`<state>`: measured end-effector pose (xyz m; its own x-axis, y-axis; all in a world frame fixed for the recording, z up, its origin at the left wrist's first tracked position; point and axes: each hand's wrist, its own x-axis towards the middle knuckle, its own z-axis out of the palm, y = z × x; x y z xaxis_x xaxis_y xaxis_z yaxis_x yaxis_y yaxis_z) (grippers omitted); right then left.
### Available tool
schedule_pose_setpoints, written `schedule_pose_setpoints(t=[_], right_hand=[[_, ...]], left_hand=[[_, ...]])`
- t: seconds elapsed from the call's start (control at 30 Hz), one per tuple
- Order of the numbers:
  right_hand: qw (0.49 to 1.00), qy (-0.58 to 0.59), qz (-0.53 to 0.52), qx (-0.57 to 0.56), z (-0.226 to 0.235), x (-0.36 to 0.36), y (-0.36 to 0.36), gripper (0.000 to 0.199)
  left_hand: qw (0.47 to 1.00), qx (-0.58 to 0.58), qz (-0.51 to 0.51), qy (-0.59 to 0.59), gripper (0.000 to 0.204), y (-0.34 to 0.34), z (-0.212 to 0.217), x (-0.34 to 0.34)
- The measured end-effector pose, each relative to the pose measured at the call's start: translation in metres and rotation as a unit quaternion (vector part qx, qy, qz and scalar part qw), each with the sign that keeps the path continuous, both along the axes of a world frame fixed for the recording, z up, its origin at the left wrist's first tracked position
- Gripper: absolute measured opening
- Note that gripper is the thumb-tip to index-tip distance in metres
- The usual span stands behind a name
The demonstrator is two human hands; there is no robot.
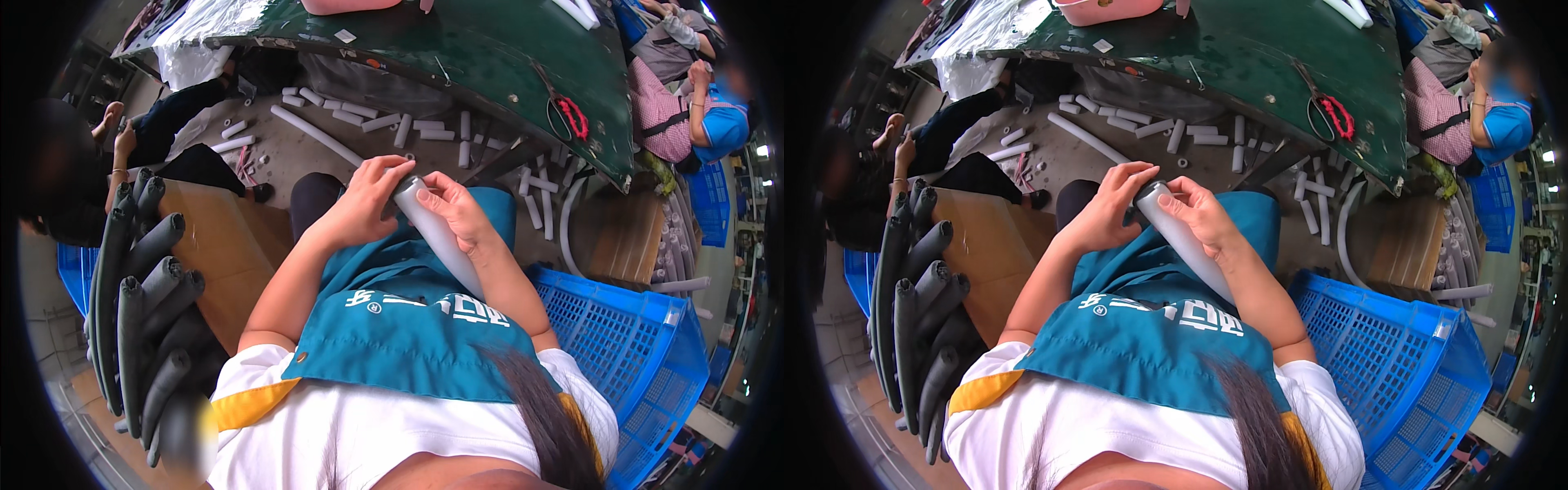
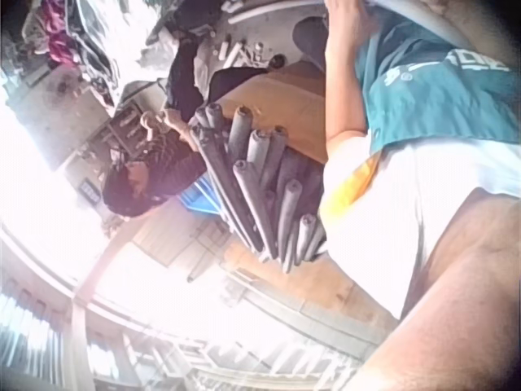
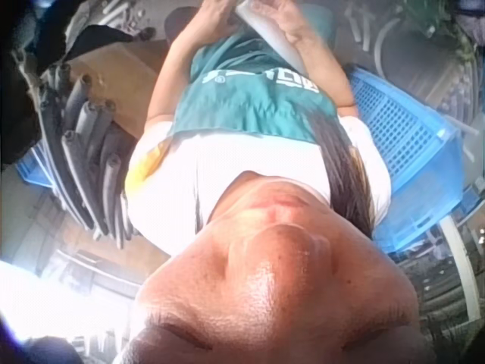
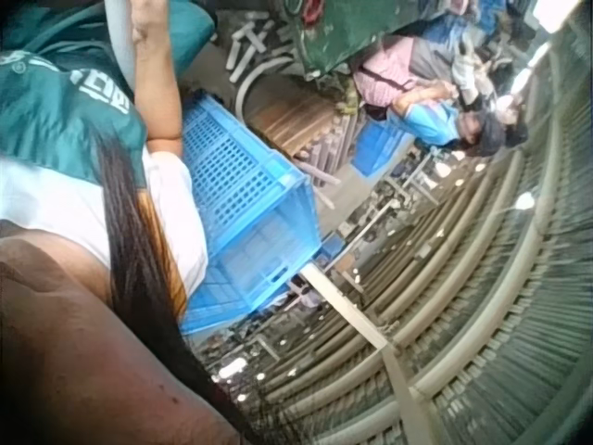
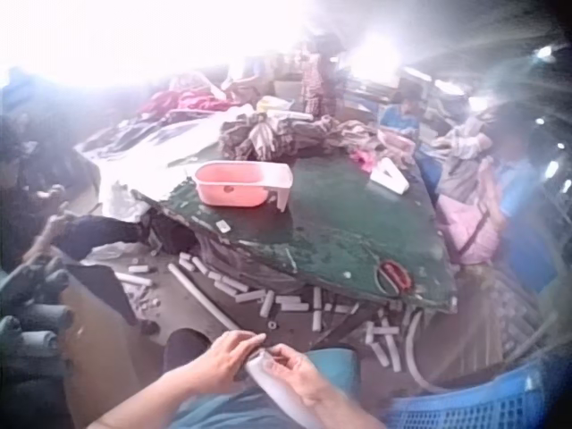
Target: The person slides gray fabric sleeves over white PVC pipes, trims the excess fabric with scissors, and places the finished pieces into a blue crate. The person repeats this process for multiple pipes.
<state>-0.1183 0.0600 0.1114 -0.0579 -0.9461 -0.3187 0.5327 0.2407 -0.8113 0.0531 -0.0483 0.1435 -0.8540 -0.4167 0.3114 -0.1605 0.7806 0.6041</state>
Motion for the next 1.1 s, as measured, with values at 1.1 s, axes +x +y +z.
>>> schedule_pose_setpoints(t=[1.1], right_hand=[[0.984, -0.022, -0.17, 0.037, -0.051, -0.005, 0.007, 0.008]], left_hand=[[0.978, 0.165, 0.078, 0.102, 0.009, 0.043, -0.077, -0.009]])
